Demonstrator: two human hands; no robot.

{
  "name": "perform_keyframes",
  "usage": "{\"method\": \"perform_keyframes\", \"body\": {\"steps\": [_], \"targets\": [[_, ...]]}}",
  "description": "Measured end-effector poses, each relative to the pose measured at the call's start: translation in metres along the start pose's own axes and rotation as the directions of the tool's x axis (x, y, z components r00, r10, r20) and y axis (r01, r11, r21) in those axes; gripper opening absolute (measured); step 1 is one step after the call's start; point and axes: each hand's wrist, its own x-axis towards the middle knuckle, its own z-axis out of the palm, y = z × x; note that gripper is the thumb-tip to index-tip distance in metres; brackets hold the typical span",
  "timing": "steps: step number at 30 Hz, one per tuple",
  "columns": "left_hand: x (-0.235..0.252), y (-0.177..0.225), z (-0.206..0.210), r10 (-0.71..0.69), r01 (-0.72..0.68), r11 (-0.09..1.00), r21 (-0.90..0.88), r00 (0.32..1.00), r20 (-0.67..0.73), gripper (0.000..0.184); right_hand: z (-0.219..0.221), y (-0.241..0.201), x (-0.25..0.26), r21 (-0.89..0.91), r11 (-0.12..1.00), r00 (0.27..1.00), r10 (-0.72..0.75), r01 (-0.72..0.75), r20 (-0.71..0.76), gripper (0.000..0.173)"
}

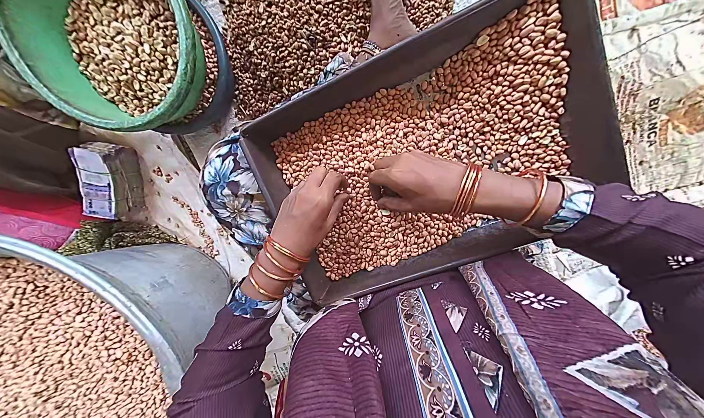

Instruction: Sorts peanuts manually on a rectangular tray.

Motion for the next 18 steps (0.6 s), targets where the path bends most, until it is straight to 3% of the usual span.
{"method": "perform_keyframes", "body": {"steps": [7, 10, 11, 13, 14, 15, 16, 18], "targets": [[0.004, 0.0, 0.003, -0.024, 0.023, 1.0, 0.004, 1.0, 0.006, 0.018, 0.011, -0.006, 0.001, -0.068, 0.997, 1.0, 0.027, -0.028, -0.009, 0.015], [0.003, -0.002, 0.0, -0.036, 0.016, 0.971, -0.237, 0.996, -0.081, 0.017, 0.0, -0.004, 0.002, 0.036, 0.998, 0.998, 0.056, -0.056, 0.017, 0.015], [0.001, -0.003, -0.002, -0.055, 0.009, 0.916, -0.401, 0.993, -0.104, 0.018, -0.007, -0.004, 0.001, 0.109, 0.991, 0.996, 0.081, -0.084, 0.029, 0.014], [-0.007, -0.007, -0.003, -0.095, 0.005, 0.67, -0.742, 0.992, -0.079, 0.023, -0.021, -0.006, -0.003, 0.221, 0.963, 0.987, 0.134, -0.152, 0.091, 0.007], [-0.013, -0.008, -0.004, -0.084, 0.007, 0.524, -0.852, 0.996, -0.044, 0.026, -0.025, -0.009, -0.005, 0.236, 0.957, 0.982, 0.143, -0.169, 0.124, 0.004], [-0.019, -0.007, -0.006, -0.068, 0.02, 0.467, -0.884, 0.998, -0.013, 0.027, -0.024, -0.011, -0.007, 0.219, 0.962, 0.982, 0.134, -0.162, 0.135, 0.004], [-0.025, -0.004, -0.008, -0.054, 0.023, 0.529, -0.848, 0.999, -0.006, 0.027, -0.02, -0.012, -0.008, 0.182, 0.975, 0.987, 0.11, -0.131, 0.118, 0.006], [-0.033, -0.001, -0.01, 0.038, -0.044, 0.797, -0.603, 0.999, -0.022, 0.022, -0.008, -0.016, -0.01, 0.088, 0.994, 0.994, 0.063, -0.07, 0.086, 0.012]]}}
